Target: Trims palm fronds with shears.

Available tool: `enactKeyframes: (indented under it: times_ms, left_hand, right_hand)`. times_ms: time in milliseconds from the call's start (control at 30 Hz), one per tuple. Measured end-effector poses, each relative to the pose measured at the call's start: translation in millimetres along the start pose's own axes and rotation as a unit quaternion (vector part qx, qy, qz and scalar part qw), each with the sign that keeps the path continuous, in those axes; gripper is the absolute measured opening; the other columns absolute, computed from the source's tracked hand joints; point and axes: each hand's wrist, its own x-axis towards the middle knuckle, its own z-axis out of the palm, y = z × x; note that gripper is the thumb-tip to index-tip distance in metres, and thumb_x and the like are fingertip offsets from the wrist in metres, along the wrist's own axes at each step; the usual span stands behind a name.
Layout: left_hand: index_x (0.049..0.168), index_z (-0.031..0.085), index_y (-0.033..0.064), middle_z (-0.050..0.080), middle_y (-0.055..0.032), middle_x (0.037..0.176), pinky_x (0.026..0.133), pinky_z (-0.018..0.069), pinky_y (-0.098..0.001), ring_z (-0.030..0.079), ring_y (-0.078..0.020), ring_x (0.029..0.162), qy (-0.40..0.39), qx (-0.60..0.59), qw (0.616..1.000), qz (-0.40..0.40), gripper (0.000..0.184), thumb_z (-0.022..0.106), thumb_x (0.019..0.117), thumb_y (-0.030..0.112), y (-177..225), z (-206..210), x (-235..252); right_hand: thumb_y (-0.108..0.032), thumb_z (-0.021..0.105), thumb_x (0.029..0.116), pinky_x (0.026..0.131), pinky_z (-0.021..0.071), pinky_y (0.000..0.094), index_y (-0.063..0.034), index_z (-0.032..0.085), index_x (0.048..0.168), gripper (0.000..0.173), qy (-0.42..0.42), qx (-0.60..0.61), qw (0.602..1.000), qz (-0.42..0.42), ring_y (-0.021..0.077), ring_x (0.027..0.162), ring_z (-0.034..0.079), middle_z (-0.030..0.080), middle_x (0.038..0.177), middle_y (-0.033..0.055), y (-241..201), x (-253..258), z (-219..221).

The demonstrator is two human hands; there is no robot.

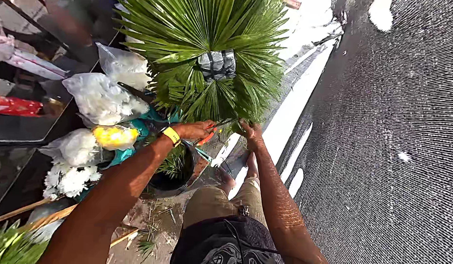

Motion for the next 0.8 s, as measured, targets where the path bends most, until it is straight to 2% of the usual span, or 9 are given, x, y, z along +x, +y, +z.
enactKeyframes:
  times_ms: [133,200,333,400,500,567,633,700,800]
  left_hand:
    - [0.15,0.046,0.0067,0.052,-0.021,0.146,0.105,0.045,-0.057,0.057,-0.0351,0.127,0.009,0.005,1.0,0.007,0.053,0.059,0.0986,0.011,8.7,0.1,3.0]
    - [0.145,0.051,0.004,0.056,-0.0224,0.141,0.105,0.0449,-0.0587,0.058,-0.0365,0.125,0.024,0.056,0.998,0.011,0.049,0.062,0.0988,0.018,16.9,2.6,10.0]
    - [0.133,0.06,0.0007,0.064,-0.0227,0.125,0.099,0.0477,-0.0587,0.062,-0.0361,0.115,0.012,0.107,0.994,-0.004,0.037,0.058,0.1017,0.021,33.1,-4.9,17.3]
    - [0.12,0.064,0.0002,0.066,-0.0197,0.109,0.087,0.0494,-0.0531,0.063,-0.031,0.098,-0.016,0.08,0.997,-0.014,0.026,0.054,0.1028,0.017,33.4,-11.9,9.9]
    - [0.13,0.062,0.004,0.066,-0.0185,0.118,0.091,0.0488,-0.0542,0.063,-0.0306,0.103,-0.036,0.058,0.997,-0.02,0.031,0.051,0.103,0.016,23.4,-18.7,3.4]
    - [0.13,0.061,0.004,0.067,-0.0184,0.112,0.088,0.05,-0.0525,0.064,-0.0298,0.098,-0.022,0.057,0.998,-0.011,0.031,0.051,0.1047,0.018,17.4,-16.0,6.0]
    - [0.131,0.06,0.0027,0.067,-0.0186,0.112,0.089,0.0508,-0.0502,0.064,-0.029,0.097,-0.014,0.047,0.999,0.007,0.031,0.053,0.1036,0.016,14.2,-13.4,10.6]
    - [0.136,0.058,0.0029,0.064,-0.0206,0.123,0.095,0.0492,-0.0528,0.063,-0.0314,0.108,-0.007,0.039,0.999,0.01,0.037,0.055,0.1023,0.016,14.6,-11.7,11.9]
    - [0.14,0.056,0.005,0.061,-0.0201,0.134,0.102,0.0463,-0.0551,0.061,-0.0331,0.12,-0.006,0.064,0.998,0.001,0.04,0.052,0.104,0.021,21.6,-9.9,11.4]
  right_hand:
    - [-0.033,0.056,0.1059,0.085,0.0592,0.0436,-0.0062,0.063,0.13,0.036,0.005,-0.059,0.998,0.027,0.0201,0.096,0.068,0.069,0.114,0.0118,1.2,-0.4,7.9]
    - [-0.029,0.051,0.1078,0.083,0.0601,0.0443,-0.004,0.062,0.127,0.033,-0.003,-0.021,0.999,0.037,0.0202,0.093,0.069,0.069,0.109,0.0116,7.2,4.1,9.3]
    - [-0.026,0.047,0.1095,0.085,0.0578,0.0416,-0.0075,0.057,0.131,0.031,-0.015,0.066,0.997,0.048,0.0179,0.098,0.066,0.067,0.114,0.0084,5.1,11.7,3.8]
    - [-0.022,0.043,0.109,0.087,0.0572,0.0418,-0.0078,0.055,0.132,0.03,-0.017,0.092,0.995,0.047,0.0182,0.101,0.066,0.067,0.116,0.0082,1.0,11.3,-1.1]
    - [-0.024,0.043,0.1094,0.089,0.0579,0.0499,-0.0065,0.055,0.133,0.032,-0.015,0.146,0.987,0.071,0.0263,0.106,0.066,0.066,0.121,0.0125,-1.7,12.0,-5.0]
    - [-0.028,0.035,0.1105,0.091,0.0566,0.0528,-0.0091,0.05,0.14,0.038,-0.047,0.161,0.983,0.08,0.0298,0.111,0.065,0.064,0.127,0.0144,0.6,12.4,-2.3]
    - [-0.034,0.029,0.1117,0.081,0.0593,0.0424,-0.0121,0.049,0.142,0.042,-0.087,0.14,0.982,0.097,0.0239,0.099,0.068,0.067,0.124,0.0124,-1.0,11.9,4.4]
    - [-0.038,0.028,0.1119,0.065,0.0534,0.0278,-0.0155,0.052,0.137,0.041,-0.109,0.121,0.98,0.117,0.0113,0.076,0.064,0.071,0.115,0.0067,-1.7,9.4,9.7]
    - [-0.034,0.033,0.112,0.059,0.0511,0.0239,-0.011,0.059,0.125,0.037,-0.104,0.147,0.976,0.12,0.0078,0.066,0.06,0.072,0.108,0.0063,5.7,9.7,10.2]
